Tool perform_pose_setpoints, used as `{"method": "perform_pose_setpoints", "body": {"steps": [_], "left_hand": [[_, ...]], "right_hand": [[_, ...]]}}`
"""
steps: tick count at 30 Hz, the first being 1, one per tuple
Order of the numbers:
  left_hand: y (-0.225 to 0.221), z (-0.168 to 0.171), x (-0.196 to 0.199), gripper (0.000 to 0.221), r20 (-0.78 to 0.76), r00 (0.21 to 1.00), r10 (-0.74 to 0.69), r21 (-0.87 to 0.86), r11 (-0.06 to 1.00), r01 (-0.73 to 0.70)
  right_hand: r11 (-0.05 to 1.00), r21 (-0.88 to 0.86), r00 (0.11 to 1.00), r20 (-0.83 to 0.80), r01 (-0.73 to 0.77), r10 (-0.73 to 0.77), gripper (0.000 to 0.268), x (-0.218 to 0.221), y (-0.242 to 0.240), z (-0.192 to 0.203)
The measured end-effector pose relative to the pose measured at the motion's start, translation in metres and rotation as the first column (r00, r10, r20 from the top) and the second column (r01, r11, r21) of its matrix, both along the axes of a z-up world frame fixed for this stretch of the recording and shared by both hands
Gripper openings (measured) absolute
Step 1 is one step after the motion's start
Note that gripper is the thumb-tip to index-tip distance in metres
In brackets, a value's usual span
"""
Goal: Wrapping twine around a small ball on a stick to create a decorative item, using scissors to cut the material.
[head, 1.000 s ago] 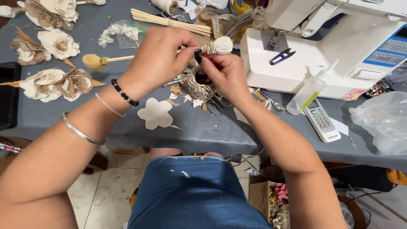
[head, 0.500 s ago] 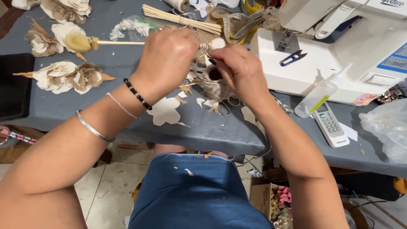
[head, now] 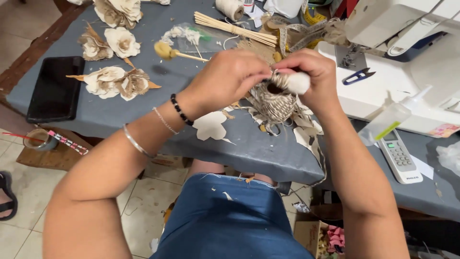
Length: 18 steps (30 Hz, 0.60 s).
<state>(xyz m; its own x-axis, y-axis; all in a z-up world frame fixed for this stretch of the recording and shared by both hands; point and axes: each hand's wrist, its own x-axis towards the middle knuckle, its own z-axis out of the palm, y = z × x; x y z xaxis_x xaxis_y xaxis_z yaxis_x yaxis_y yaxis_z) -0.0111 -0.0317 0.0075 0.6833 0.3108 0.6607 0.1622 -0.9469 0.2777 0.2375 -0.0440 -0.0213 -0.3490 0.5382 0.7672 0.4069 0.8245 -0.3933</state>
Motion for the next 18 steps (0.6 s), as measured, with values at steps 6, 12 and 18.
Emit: {"method": "perform_pose_setpoints", "body": {"steps": [6, 12, 18], "left_hand": [[0.01, -0.009, 0.016, 0.008, 0.246, 0.968, 0.044, 0.077, 0.995, -0.065], [0.02, -0.007, 0.021, 0.009, 0.238, 0.964, 0.118, 0.062, 0.989, -0.136], [0.024, -0.011, 0.014, 0.016, 0.178, 0.973, 0.145, -0.014, 0.989, -0.145]], "right_hand": [[0.961, -0.275, 0.98, -0.193, -0.012, -0.043, 0.02, -0.003, 0.0, -0.016], [0.945, -0.323, 0.966, -0.227, 0.044, -0.123, 0.012, -0.002, 0.008, -0.033], [0.87, -0.47, 0.883, -0.46, -0.151, -0.095, 0.026, -0.013, 0.013, -0.045]]}}
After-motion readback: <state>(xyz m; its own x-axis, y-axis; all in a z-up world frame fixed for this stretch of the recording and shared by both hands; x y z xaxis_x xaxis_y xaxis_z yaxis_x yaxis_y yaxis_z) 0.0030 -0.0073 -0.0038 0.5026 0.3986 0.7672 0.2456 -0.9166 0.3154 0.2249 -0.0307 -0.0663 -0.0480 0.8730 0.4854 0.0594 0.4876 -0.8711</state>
